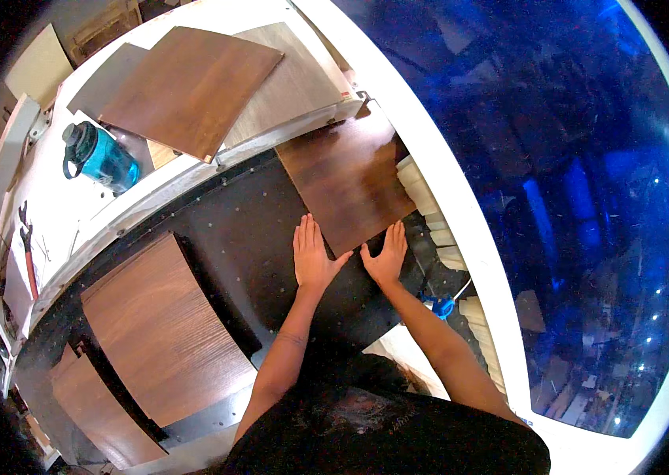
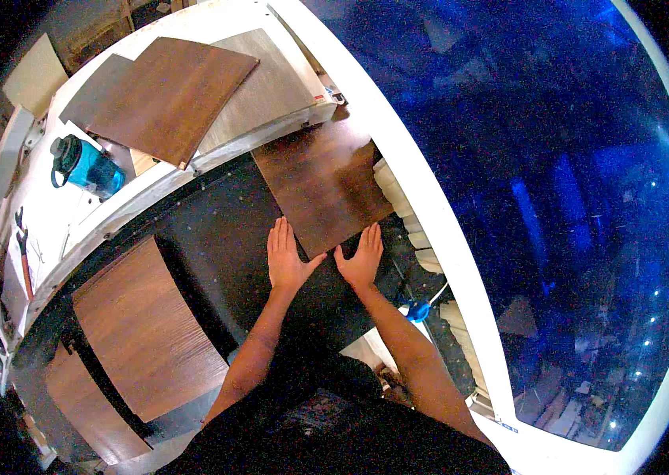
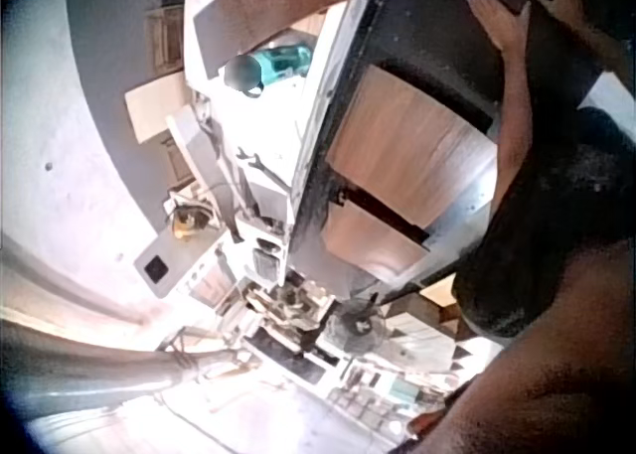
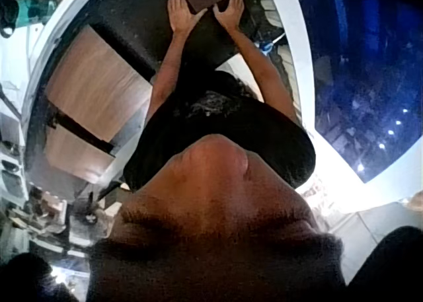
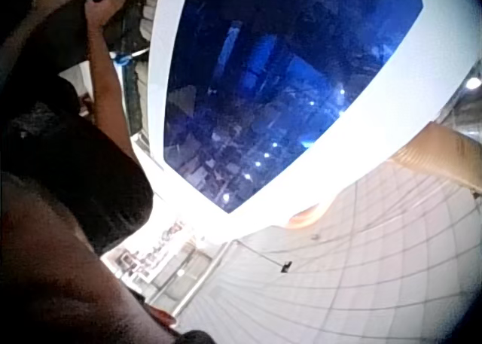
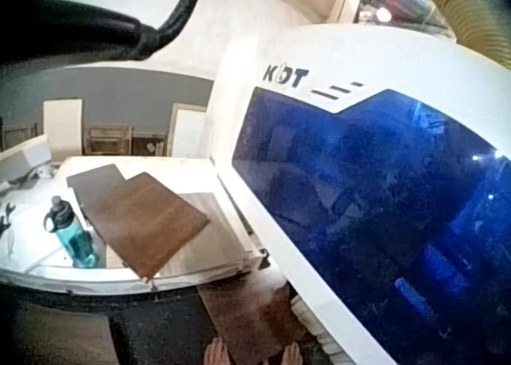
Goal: The person repeatedly picks up rectangular wooden panels from a table, places them into a machine, and stacks them on a nearby surface. The person also adjusts the head-mounted camera several times during the task.
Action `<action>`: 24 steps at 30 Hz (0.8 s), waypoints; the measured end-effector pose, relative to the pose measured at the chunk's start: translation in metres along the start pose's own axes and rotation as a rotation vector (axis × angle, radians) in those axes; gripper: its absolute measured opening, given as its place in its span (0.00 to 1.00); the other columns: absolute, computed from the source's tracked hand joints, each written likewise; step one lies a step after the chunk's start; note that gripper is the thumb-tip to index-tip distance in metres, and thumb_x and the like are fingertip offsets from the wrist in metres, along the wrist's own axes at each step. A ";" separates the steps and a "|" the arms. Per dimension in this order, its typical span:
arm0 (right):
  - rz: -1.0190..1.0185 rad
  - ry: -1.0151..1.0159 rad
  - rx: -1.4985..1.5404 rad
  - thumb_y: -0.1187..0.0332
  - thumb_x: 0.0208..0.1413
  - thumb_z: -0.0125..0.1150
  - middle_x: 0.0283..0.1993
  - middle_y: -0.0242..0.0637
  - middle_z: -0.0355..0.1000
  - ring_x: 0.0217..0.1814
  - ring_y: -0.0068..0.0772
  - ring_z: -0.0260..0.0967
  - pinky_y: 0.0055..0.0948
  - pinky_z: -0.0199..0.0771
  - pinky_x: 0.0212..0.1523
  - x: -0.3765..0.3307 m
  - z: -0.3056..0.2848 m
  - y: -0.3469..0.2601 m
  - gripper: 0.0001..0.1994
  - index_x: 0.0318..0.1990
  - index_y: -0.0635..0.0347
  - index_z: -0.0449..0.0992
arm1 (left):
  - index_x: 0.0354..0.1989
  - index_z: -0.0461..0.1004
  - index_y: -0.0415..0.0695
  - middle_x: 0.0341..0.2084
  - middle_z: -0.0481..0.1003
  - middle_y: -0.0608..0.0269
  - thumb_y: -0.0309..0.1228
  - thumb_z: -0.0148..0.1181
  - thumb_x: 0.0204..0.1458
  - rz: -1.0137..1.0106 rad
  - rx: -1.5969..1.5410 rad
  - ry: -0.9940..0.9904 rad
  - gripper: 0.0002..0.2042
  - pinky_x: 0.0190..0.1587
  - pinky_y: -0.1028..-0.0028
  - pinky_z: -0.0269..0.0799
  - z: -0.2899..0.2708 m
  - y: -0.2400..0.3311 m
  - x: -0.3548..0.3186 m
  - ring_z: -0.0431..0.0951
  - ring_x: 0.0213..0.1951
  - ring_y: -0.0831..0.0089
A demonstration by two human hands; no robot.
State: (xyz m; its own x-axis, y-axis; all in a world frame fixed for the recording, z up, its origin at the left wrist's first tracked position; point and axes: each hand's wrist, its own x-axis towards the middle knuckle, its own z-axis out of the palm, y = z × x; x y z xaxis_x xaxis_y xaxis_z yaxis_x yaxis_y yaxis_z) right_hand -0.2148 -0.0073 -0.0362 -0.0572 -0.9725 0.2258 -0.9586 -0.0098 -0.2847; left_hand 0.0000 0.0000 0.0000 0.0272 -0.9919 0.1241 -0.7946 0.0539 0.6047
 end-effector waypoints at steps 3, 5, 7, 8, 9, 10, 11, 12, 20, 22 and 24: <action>0.002 0.003 0.002 0.50 0.53 0.68 0.79 0.65 0.48 0.84 0.61 0.40 0.55 0.43 0.79 0.001 0.005 0.003 0.48 0.71 0.80 0.58 | 0.68 0.62 0.26 0.74 0.56 0.41 0.54 0.76 0.44 0.020 -0.013 0.042 0.51 0.79 0.56 0.44 0.006 -0.002 0.001 0.51 0.77 0.53; -0.033 0.036 0.013 0.50 0.53 0.68 0.79 0.66 0.47 0.84 0.61 0.40 0.56 0.43 0.79 0.003 0.006 0.004 0.48 0.71 0.81 0.58 | 0.67 0.62 0.26 0.74 0.56 0.41 0.53 0.76 0.44 0.022 -0.036 0.063 0.50 0.79 0.56 0.44 0.006 -0.003 0.003 0.52 0.77 0.52; -0.047 0.050 0.009 0.50 0.53 0.69 0.79 0.66 0.47 0.84 0.61 0.40 0.56 0.43 0.79 0.006 0.009 0.004 0.48 0.70 0.81 0.58 | 0.67 0.62 0.26 0.73 0.57 0.41 0.52 0.76 0.44 0.013 -0.032 0.045 0.50 0.79 0.55 0.44 0.005 -0.004 0.006 0.52 0.76 0.52; -0.058 0.060 0.008 0.50 0.53 0.69 0.79 0.66 0.47 0.84 0.61 0.40 0.56 0.43 0.78 0.009 0.011 0.004 0.47 0.70 0.81 0.59 | 0.67 0.62 0.26 0.73 0.57 0.41 0.52 0.77 0.44 0.010 -0.034 0.043 0.50 0.79 0.55 0.45 0.004 -0.005 0.008 0.53 0.76 0.52; -0.055 0.061 0.013 0.50 0.53 0.69 0.79 0.66 0.48 0.84 0.61 0.40 0.56 0.43 0.78 0.011 0.013 0.004 0.47 0.70 0.81 0.59 | 0.67 0.62 0.26 0.73 0.57 0.41 0.51 0.77 0.44 0.012 -0.039 0.055 0.50 0.78 0.55 0.45 0.004 -0.006 0.009 0.53 0.76 0.52; -0.052 0.062 0.019 0.50 0.53 0.69 0.79 0.66 0.48 0.84 0.61 0.40 0.56 0.43 0.78 0.013 0.015 0.004 0.47 0.70 0.81 0.59 | 0.67 0.62 0.26 0.73 0.57 0.41 0.51 0.77 0.44 0.014 -0.043 0.067 0.50 0.78 0.55 0.45 0.004 -0.007 0.010 0.53 0.76 0.52; -0.045 0.058 0.026 0.50 0.53 0.69 0.79 0.65 0.48 0.84 0.61 0.40 0.56 0.43 0.78 0.013 0.016 0.004 0.47 0.70 0.80 0.59 | 0.67 0.62 0.26 0.73 0.57 0.41 0.51 0.77 0.44 0.021 -0.056 0.086 0.50 0.78 0.55 0.45 0.004 -0.007 0.010 0.53 0.76 0.51; -0.047 0.068 0.023 0.51 0.53 0.69 0.79 0.65 0.48 0.84 0.61 0.41 0.56 0.44 0.78 0.014 0.016 0.003 0.47 0.70 0.80 0.59 | 0.67 0.62 0.25 0.73 0.57 0.41 0.51 0.77 0.43 0.020 -0.053 0.094 0.50 0.78 0.55 0.45 0.004 -0.007 0.011 0.53 0.76 0.51; -0.022 0.052 0.034 0.54 0.53 0.69 0.77 0.66 0.53 0.80 0.65 0.48 0.55 0.47 0.78 0.005 0.006 0.001 0.44 0.70 0.78 0.61 | 0.69 0.60 0.26 0.73 0.58 0.40 0.52 0.75 0.44 0.036 -0.084 0.101 0.51 0.77 0.53 0.47 0.007 -0.004 0.003 0.55 0.75 0.47; -0.052 0.109 0.029 0.55 0.52 0.70 0.76 0.67 0.55 0.80 0.64 0.50 0.55 0.50 0.76 0.001 0.011 0.004 0.42 0.68 0.79 0.63 | 0.69 0.59 0.26 0.72 0.59 0.40 0.54 0.74 0.45 0.075 -0.059 0.162 0.51 0.77 0.53 0.48 0.015 -0.010 0.001 0.56 0.74 0.48; -0.088 0.141 0.003 0.54 0.52 0.70 0.76 0.67 0.55 0.80 0.64 0.50 0.56 0.50 0.76 0.010 0.014 0.009 0.43 0.67 0.80 0.64 | 0.68 0.62 0.26 0.72 0.60 0.41 0.58 0.73 0.45 0.071 -0.001 0.151 0.52 0.77 0.54 0.47 0.023 -0.010 0.006 0.55 0.75 0.50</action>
State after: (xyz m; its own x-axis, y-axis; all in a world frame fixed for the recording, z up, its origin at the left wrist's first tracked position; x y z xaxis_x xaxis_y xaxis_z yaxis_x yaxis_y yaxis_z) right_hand -0.2202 -0.0198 -0.0492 -0.0120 -0.9256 0.3784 -0.9607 -0.0944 -0.2612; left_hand -0.0059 -0.0090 -0.0232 0.0622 -0.9570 0.2833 -0.7974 0.1231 0.5908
